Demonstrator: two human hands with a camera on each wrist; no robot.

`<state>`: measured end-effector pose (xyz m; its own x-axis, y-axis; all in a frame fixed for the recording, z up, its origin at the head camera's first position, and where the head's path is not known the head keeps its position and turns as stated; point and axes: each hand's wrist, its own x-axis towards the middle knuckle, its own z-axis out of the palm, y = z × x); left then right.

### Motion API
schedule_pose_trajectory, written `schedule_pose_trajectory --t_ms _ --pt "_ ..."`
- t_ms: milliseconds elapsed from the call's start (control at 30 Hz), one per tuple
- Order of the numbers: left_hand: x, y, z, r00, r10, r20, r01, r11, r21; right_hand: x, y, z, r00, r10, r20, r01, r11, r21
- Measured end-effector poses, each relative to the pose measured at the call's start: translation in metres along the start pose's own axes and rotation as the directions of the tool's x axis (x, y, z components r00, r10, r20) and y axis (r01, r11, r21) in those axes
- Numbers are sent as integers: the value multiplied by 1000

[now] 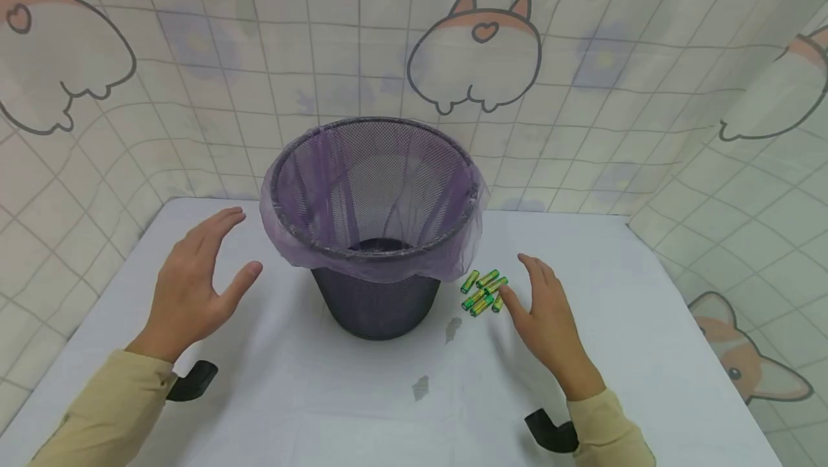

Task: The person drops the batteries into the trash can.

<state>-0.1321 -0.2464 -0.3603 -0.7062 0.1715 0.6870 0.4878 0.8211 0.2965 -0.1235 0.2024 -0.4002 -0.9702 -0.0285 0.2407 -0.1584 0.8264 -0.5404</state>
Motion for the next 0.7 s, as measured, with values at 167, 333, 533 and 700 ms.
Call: schedule_pose_trajectory --t_ms 167,333,533,700 --pt "5 2 -1 1000 4 -28 -5 1000 -17 -2 -1 -1 1000 25 14 -25 1000 8" --pt "10 3 -5 999 13 -48 -15 999 -44 -2 -1 -1 999 28 25 -29 999 38" --pt "11 4 -7 997 17 -72 -22 998 -65 -3 -1 0 999 32 33 -34 998 55" --pt "12 3 -9 995 33 -90 -41 996 -79 -3 -1 2 999 34 30 -35 998 54"
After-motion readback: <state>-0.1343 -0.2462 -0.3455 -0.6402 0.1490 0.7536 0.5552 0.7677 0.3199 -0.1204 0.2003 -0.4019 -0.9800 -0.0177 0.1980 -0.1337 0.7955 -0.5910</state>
